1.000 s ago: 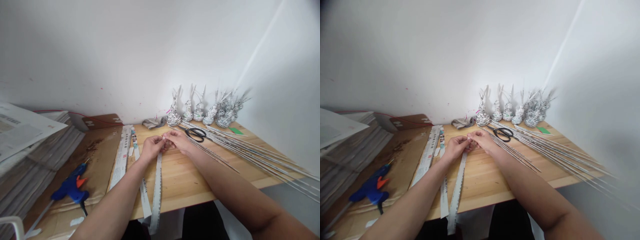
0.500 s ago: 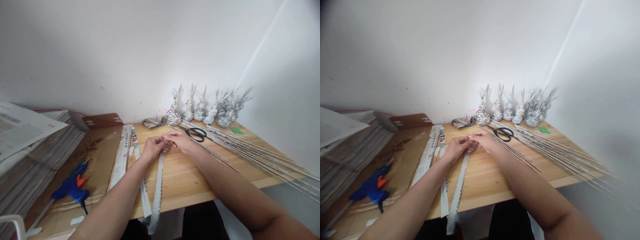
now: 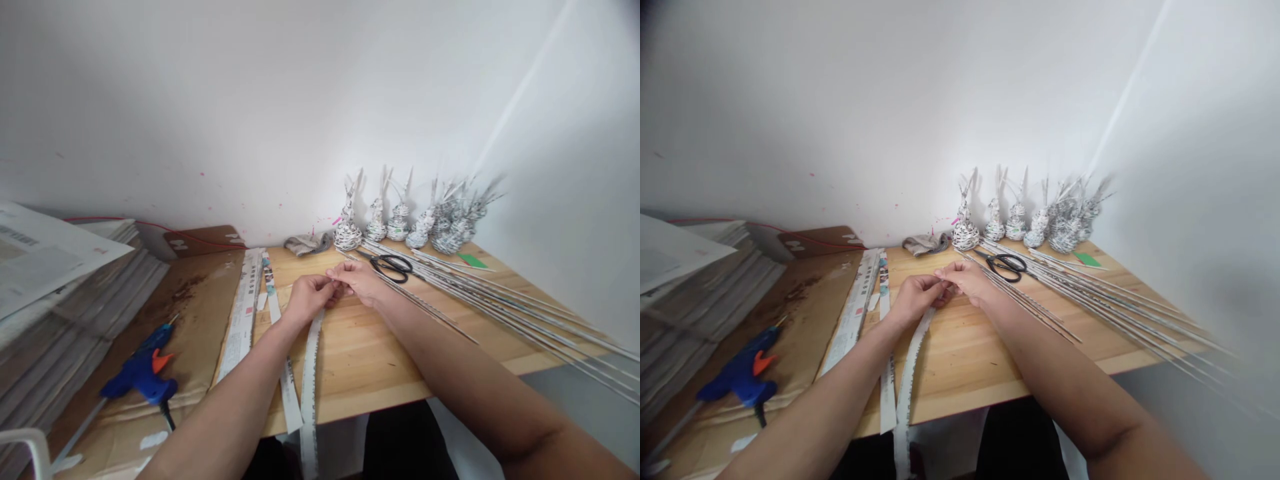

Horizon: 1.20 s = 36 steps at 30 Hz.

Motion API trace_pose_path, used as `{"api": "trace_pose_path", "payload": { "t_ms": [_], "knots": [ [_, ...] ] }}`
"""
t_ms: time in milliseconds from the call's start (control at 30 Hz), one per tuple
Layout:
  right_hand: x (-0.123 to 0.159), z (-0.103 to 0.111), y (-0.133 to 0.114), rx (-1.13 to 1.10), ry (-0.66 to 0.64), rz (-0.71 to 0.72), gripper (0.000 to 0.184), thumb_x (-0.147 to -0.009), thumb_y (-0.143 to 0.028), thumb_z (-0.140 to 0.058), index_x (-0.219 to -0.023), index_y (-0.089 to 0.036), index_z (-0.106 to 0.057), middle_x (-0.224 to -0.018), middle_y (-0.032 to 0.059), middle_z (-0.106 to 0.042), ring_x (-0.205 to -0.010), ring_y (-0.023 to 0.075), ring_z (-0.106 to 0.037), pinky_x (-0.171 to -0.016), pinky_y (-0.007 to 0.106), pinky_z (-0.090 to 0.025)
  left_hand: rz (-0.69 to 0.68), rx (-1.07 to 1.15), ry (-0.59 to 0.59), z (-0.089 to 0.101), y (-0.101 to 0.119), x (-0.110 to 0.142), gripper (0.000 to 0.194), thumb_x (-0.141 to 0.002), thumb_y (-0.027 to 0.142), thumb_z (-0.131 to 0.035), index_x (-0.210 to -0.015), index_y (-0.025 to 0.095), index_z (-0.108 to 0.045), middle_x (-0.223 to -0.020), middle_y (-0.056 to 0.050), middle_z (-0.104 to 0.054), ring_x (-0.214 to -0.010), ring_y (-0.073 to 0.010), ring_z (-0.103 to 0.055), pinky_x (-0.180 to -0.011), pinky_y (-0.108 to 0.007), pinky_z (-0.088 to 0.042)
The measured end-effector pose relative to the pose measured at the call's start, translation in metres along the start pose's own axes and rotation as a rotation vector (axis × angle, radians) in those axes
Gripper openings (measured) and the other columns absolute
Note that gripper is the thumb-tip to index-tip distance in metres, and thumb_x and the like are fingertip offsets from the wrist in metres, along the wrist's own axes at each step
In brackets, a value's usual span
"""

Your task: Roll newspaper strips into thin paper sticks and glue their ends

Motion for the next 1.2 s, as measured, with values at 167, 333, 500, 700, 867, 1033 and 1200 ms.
{"api": "trace_pose_path", "payload": {
  "t_ms": [167, 333, 500, 700, 867, 1033, 1200],
  "knots": [
    [0.0020, 0.0022, -0.0046, 0.011, -0.085, -0.001, 0.033, -0.062, -0.042, -0.077, -0.078, -0.014, -0.068, -0.059, 0.0000, -0.060, -0.045, 0.0050, -0.044, -0.037, 0.017, -0.025, 0.050, 0.147, -0.052, 0.0001, 0.0004, -0.0005, 0.036, -0.072, 0.044, -0.067, -0.079, 0.010, -0.070, -0.075, -0.010, -0.068, -0.062, -0.0138, -0.060, -0.059, -0.025, -0.049],
    [0.0025, 0.0044, -0.0048, 0.052, -0.122, -0.012, 0.032, -0.063, -0.040, -0.076, -0.081, -0.013, -0.071, -0.060, 0.0005, -0.060, -0.046, 0.0048, -0.046, -0.038, 0.017, -0.026, 0.078, 0.183, -0.086, -0.0005, 0.0010, -0.0006, 0.036, -0.072, 0.042, -0.068, -0.084, 0.008, -0.070, -0.079, -0.012, -0.069, -0.064, -0.0130, -0.061, -0.061, -0.024, -0.049],
    [0.0011, 0.0038, -0.0015, 0.021, -0.052, -0.037, 0.032, -0.059, -0.040, -0.079, -0.069, -0.013, -0.065, -0.055, -0.0008, -0.058, -0.044, 0.0046, -0.044, -0.037, 0.017, -0.023, 0.096, 0.185, -0.101, -0.0015, -0.0025, -0.0019, 0.035, -0.072, 0.041, -0.069, -0.083, 0.008, -0.069, -0.072, -0.009, -0.066, -0.059, -0.0109, -0.058, -0.057, -0.022, -0.046],
    [0.0004, 0.0025, -0.0009, -0.002, -0.016, -0.014, 0.038, -0.056, -0.042, -0.081, -0.060, -0.015, -0.055, -0.050, -0.0038, -0.054, -0.039, 0.0037, -0.039, -0.035, 0.017, -0.022, 0.088, 0.176, -0.141, -0.0034, -0.0014, -0.0020, 0.037, -0.073, 0.042, -0.067, -0.084, 0.007, -0.069, -0.071, -0.008, -0.065, -0.058, -0.0103, -0.058, -0.057, -0.022, -0.046],
    [0.0001, 0.0046, -0.0026, 0.027, -0.107, -0.018, 0.036, -0.062, -0.047, -0.076, -0.070, -0.014, -0.061, -0.052, -0.0036, -0.055, -0.039, 0.0043, -0.041, -0.036, 0.018, -0.024, 0.112, 0.188, -0.142, -0.0021, 0.0012, 0.0001, 0.035, -0.074, 0.042, -0.067, -0.083, 0.008, -0.069, -0.073, -0.008, -0.066, -0.061, -0.0112, -0.059, -0.059, -0.023, -0.047],
    [-0.0007, 0.0076, -0.0024, 0.072, -0.203, -0.024, 0.034, -0.064, -0.043, -0.075, -0.078, -0.013, -0.067, -0.055, -0.0017, -0.059, -0.042, 0.0049, -0.045, -0.038, 0.018, -0.026, 0.152, 0.193, -0.116, -0.0004, 0.0002, 0.0005, 0.035, -0.071, 0.043, -0.069, -0.084, 0.010, -0.070, -0.074, -0.008, -0.067, -0.063, -0.0127, -0.061, -0.063, -0.025, -0.049],
    [-0.0013, 0.0062, -0.0006, 0.057, -0.106, -0.024, 0.034, -0.060, -0.042, -0.078, -0.064, -0.013, -0.061, -0.052, -0.0026, -0.057, -0.040, 0.0039, -0.042, -0.036, 0.018, -0.023, 0.133, 0.195, -0.152, -0.0042, -0.0021, -0.0004, 0.041, -0.071, 0.045, -0.069, -0.085, 0.006, -0.070, -0.075, -0.010, -0.067, -0.062, -0.0115, -0.060, -0.063, -0.024, -0.048]
  ]
}}
Point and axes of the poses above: each hand's wrist, its own x-axis away from the middle knuckle, its own z-axis out of the back of the hand, y = z × x, the point moved 2 cm from there along -x, towards the middle knuckle
